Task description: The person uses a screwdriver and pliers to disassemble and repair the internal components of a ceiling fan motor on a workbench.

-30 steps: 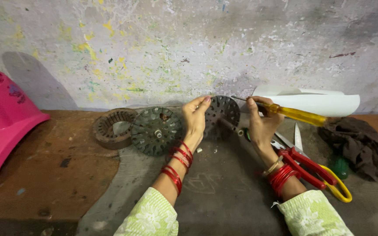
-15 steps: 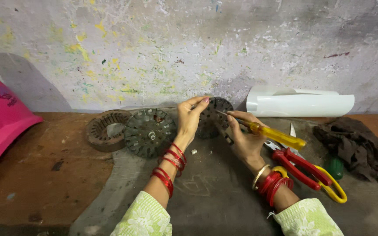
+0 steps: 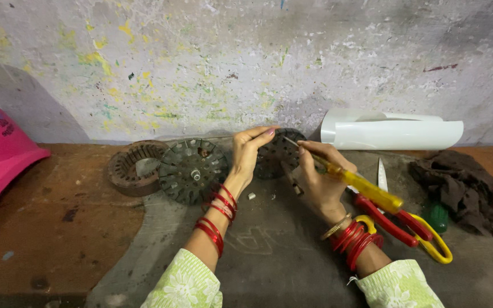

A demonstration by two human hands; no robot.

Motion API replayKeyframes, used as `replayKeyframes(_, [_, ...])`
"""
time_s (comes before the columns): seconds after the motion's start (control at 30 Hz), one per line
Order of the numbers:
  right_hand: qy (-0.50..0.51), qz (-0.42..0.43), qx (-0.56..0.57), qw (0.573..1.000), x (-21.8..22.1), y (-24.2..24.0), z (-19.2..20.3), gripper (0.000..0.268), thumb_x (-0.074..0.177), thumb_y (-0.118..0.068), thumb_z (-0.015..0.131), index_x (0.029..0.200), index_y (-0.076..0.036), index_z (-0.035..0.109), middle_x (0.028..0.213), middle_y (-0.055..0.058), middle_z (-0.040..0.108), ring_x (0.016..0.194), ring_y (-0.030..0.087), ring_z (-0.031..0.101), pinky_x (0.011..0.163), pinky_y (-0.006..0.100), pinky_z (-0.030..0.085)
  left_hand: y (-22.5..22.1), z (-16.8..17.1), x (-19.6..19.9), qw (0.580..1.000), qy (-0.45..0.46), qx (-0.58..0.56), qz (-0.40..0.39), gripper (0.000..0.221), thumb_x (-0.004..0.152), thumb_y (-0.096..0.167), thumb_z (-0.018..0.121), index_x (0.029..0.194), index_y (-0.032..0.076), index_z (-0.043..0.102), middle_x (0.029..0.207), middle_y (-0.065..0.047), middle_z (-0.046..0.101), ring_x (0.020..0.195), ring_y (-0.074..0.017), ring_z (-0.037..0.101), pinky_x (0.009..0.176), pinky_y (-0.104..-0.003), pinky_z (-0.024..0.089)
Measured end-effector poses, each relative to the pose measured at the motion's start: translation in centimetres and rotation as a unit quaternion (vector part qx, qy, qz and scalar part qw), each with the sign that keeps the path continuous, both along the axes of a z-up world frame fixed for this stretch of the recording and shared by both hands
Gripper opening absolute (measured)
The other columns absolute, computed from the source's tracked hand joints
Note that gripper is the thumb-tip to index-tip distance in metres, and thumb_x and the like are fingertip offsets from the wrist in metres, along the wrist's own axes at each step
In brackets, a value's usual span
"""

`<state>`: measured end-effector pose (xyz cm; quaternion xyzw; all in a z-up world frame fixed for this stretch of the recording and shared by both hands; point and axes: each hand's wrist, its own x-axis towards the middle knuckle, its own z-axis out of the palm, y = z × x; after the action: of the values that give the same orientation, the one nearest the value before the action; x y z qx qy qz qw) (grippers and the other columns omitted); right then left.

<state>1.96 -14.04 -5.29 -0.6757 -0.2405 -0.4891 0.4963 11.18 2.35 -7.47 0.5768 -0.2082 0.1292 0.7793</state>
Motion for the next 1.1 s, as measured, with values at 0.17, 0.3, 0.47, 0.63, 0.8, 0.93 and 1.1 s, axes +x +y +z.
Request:
replayKeyframes(0.17, [0.001,-0.037,0.018,0.999,0.7,0.3,-0.7,0.009,0.096,-0.001,0.077,0.102,0.002,0.072,0.099,0.010,0.075,0.091,0.013,0.072,0.084,0.027,0.059,-0.1,-0.2,0.0,1.000,0.002,0.003,0.001,0.023,0.091,0.015,0.072,0.108,0.001,0.081,0.099,-0.007,0.079,0.091,-0.0117,0.069,0.089,-0.026,0.052])
replayKeyframes(0.3, [0.017,-0.071,0.033,0.997,0.8,0.1,-0.8,0.010,0.094,-0.004,0.079,0.098,0.002,0.072,0.090,0.008,0.074,0.080,0.011,0.070,0.073,0.025,0.058,-0.2,-0.6,0.4,1.000,0.005,-0.012,-0.001,0.024,0.089,0.014,0.073,0.107,-0.001,0.080,0.099,-0.008,0.079,0.090,-0.0127,0.070,0.089,-0.026,0.052])
replayKeyframes(0.47, [-0.019,-0.035,0.011,0.999,0.5,0.1,-0.8,0.010,0.098,-0.003,0.076,0.102,0.002,0.068,0.096,0.010,0.075,0.086,0.012,0.071,0.078,0.025,0.058,-0.1,-0.9,0.8,1.000,0.017,-0.022,0.006,0.024,0.089,0.014,0.075,0.105,-0.003,0.080,0.096,-0.010,0.079,0.089,-0.0140,0.070,0.087,-0.027,0.052])
replayKeyframes(0.63, [-0.023,-0.021,-0.001,1.000,0.4,0.3,-0.5,0.009,0.098,-0.002,0.076,0.101,0.002,0.068,0.099,0.011,0.076,0.088,0.013,0.073,0.079,0.025,0.060,-0.1,-1.0,0.8,0.999,0.022,-0.028,0.014,0.022,0.087,0.014,0.075,0.101,-0.003,0.079,0.092,-0.009,0.079,0.087,-0.0149,0.073,0.087,-0.027,0.055])
replayKeyframes(0.8, [-0.030,-0.006,-0.012,0.999,0.3,0.5,-0.5,0.008,0.099,-0.002,0.074,0.103,0.002,0.068,0.103,0.011,0.076,0.092,0.013,0.073,0.083,0.025,0.059,0.0,-1.0,0.8,0.999,0.021,-0.028,-0.005,0.022,0.087,0.013,0.075,0.100,-0.003,0.080,0.091,-0.008,0.078,0.086,-0.0139,0.070,0.086,-0.027,0.053])
replayKeyframes(0.93, [-0.009,-0.020,0.012,1.000,0.2,0.5,-0.8,0.009,0.098,-0.004,0.075,0.100,0.001,0.068,0.097,0.009,0.076,0.084,0.011,0.070,0.077,0.025,0.057,0.0,-1.1,0.9,1.000,0.011,-0.028,-0.004,0.020,0.086,0.013,0.075,0.098,-0.003,0.080,0.089,-0.007,0.078,0.084,-0.0133,0.069,0.085,-0.026,0.052])
replayKeyframes(1.1, [0.009,-0.036,0.031,0.999,0.7,0.9,-1.2,0.012,0.097,-0.006,0.077,0.098,0.001,0.067,0.091,0.008,0.075,0.080,0.010,0.070,0.072,0.025,0.057,0.4,-1.3,0.9,0.999,0.002,-0.033,0.012,0.016,0.086,0.011,0.075,0.094,-0.002,0.080,0.085,-0.005,0.076,0.081,-0.0115,0.067,0.082,-0.025,0.050])
